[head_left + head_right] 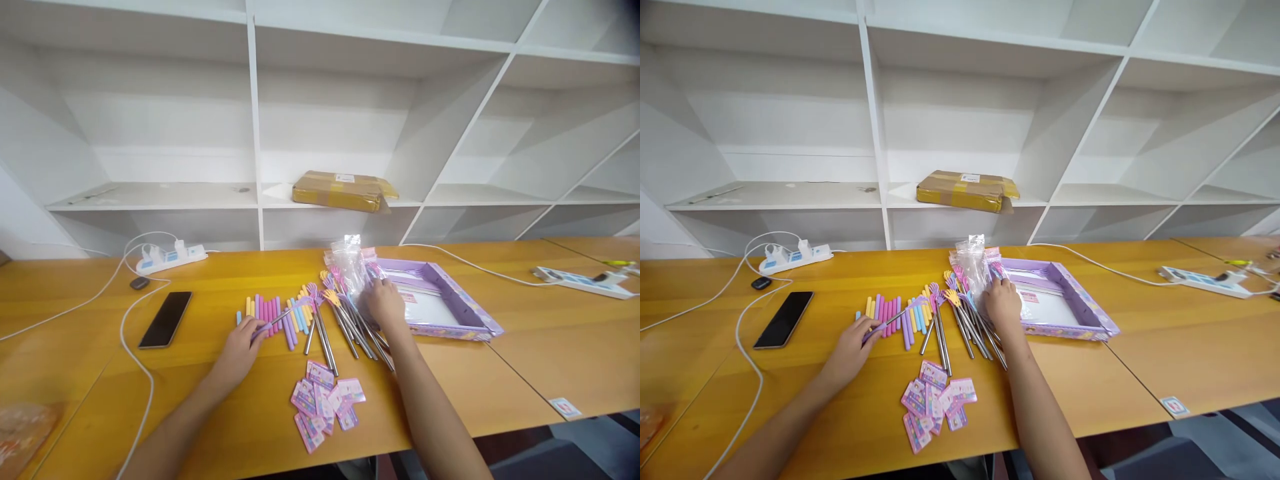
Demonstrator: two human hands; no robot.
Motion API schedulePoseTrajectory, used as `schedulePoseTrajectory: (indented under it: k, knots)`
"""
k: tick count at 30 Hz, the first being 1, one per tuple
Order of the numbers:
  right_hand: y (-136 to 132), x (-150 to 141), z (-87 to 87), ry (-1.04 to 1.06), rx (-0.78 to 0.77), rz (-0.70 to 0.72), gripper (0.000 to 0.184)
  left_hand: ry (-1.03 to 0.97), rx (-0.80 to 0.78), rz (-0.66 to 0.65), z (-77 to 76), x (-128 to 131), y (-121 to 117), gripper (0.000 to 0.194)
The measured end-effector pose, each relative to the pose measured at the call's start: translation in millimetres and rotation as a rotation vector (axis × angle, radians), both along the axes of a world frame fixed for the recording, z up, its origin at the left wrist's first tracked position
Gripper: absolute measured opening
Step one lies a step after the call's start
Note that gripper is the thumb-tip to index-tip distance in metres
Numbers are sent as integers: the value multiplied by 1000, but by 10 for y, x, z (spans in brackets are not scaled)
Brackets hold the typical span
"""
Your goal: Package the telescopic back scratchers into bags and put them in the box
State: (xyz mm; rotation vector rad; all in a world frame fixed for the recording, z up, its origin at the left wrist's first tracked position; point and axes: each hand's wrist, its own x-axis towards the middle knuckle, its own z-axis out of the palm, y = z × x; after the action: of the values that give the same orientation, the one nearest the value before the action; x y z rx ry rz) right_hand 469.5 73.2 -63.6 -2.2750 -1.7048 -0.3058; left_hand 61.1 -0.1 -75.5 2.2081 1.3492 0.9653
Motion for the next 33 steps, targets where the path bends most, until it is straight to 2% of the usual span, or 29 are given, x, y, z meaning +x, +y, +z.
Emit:
schedulePoseTrajectory:
  k: [4,9,13,18,24,28,33]
  knots:
    - [41,108,-73,17,29,-28,37,-45,16,21,30,14,-60,19]
    - [70,69,-106,14,110,-20,47,-69,46,18,42,42,-96,20]
    - [67,88,-120,115,65,-15,33,-60,39,14,16,34,-102,21]
    - [64,162,-120,183,78,-19,25,-51,20,-13,21,36,-116,22]
    - [83,155,-127,154,101,-17,40,-55,-1,-25,38,49,-138,23]
    - [73,159,-119,199,51,-32,30,-55,-21,-38,30,68,-142,23]
    - [73,169,-112,190,181,1,33,-49,-22,-46,15,65,-141,22]
